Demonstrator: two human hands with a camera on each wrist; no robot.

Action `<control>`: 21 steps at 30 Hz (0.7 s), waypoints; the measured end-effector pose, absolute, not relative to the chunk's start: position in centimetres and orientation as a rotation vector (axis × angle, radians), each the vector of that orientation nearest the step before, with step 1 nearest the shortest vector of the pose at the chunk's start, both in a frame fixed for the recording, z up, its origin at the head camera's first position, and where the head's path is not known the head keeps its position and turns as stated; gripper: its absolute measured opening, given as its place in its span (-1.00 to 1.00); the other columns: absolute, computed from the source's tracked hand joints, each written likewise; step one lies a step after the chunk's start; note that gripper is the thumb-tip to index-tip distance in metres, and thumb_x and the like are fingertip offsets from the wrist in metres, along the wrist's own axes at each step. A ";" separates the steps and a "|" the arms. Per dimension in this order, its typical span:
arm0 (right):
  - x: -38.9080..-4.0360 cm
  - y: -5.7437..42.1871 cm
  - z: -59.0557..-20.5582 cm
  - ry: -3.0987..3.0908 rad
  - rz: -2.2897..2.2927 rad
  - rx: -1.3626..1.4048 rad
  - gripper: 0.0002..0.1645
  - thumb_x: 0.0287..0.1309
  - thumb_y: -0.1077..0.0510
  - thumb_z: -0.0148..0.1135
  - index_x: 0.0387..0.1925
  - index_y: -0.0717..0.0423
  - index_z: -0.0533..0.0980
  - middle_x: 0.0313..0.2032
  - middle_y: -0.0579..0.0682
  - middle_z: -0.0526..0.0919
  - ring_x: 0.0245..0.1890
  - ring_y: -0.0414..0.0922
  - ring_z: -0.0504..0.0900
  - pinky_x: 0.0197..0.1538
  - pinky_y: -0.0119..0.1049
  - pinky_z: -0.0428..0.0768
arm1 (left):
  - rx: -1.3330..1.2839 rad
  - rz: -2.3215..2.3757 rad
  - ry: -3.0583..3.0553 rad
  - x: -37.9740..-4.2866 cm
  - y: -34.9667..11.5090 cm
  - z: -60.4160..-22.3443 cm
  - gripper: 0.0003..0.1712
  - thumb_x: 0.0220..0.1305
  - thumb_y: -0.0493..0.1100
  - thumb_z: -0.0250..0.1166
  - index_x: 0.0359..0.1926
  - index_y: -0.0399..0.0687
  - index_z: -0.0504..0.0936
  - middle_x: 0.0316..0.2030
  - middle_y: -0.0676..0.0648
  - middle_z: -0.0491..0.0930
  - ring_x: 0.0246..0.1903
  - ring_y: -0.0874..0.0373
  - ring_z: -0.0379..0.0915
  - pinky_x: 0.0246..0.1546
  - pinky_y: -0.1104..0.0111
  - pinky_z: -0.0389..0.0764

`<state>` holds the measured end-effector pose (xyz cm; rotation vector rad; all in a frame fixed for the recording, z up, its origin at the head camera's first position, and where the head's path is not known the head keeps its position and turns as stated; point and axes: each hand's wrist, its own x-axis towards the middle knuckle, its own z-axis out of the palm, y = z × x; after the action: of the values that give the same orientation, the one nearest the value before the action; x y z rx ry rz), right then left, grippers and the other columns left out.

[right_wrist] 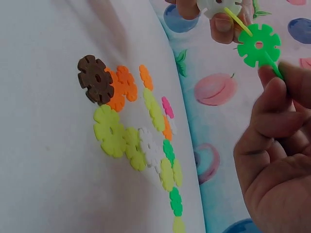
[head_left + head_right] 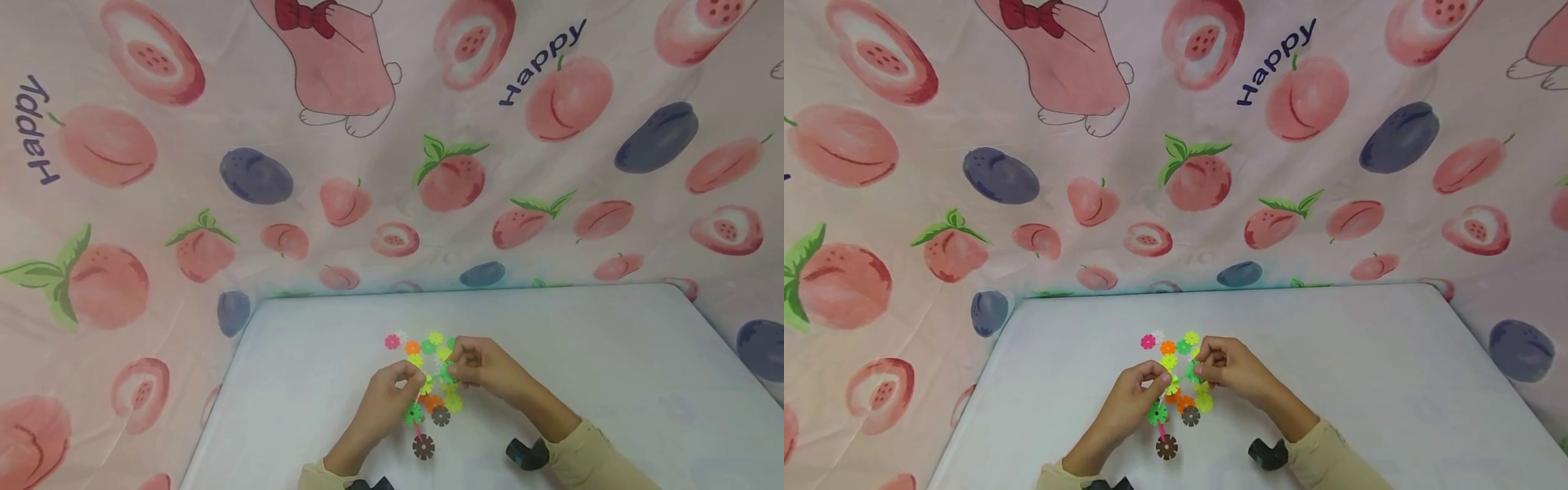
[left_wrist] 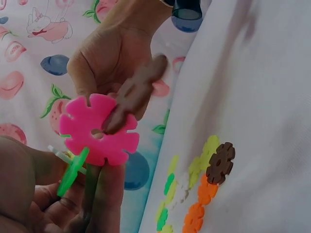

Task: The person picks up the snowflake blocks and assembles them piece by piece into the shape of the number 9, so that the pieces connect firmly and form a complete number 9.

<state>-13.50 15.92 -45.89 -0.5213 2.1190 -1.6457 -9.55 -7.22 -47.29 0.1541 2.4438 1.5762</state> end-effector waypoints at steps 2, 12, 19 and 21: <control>-13.4 15.8 -45.9 2.123 -1.645 -0.519 -0.75 0.28 0.24 0.31 -0.28 0.38 0.45 -0.51 -0.02 0.53 -0.51 -0.15 0.47 -0.46 -0.31 0.47 | 0.164 1.575 2.454 -9.5 -7.2 -47.3 -0.80 0.46 0.05 0.23 -0.19 0.09 0.69 -0.03 0.05 0.73 -0.11 0.18 0.55 -0.17 0.30 0.60; -13.5 15.7 -46.6 2.106 -1.669 -0.520 -0.80 0.34 0.23 0.25 -0.23 0.33 0.46 -0.52 -0.08 0.48 -0.55 -0.22 0.36 -0.47 -0.40 0.40 | 0.154 1.586 2.443 -9.5 -7.3 -47.3 -0.81 0.50 0.03 0.19 -0.18 0.08 0.65 0.04 -0.03 0.70 -0.21 0.15 0.55 -0.29 0.32 0.60; -13.9 15.6 -47.1 2.104 -1.668 -0.459 -0.78 0.37 0.18 0.25 -0.12 0.30 0.52 -0.49 -0.06 0.52 -0.54 -0.20 0.39 -0.47 -0.39 0.43 | 0.103 1.643 2.357 -9.5 -7.2 -47.1 -0.77 0.49 0.04 0.19 -0.14 0.02 0.61 0.07 -0.09 0.67 -0.11 0.09 0.51 -0.30 0.32 0.58; -14.0 15.6 -47.2 2.100 -1.671 -0.449 -0.77 0.37 0.15 0.26 -0.12 0.27 0.53 -0.49 -0.05 0.53 -0.53 -0.20 0.40 -0.47 -0.38 0.43 | 0.092 1.663 2.321 -9.5 -7.2 -47.2 -0.75 0.48 0.06 0.20 -0.10 0.00 0.61 0.07 -0.10 0.66 -0.16 0.10 0.50 -0.35 0.35 0.57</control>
<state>-13.96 15.63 -47.17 -0.4493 2.1005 -1.6710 -9.48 -7.24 -47.17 0.0919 2.3210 1.6626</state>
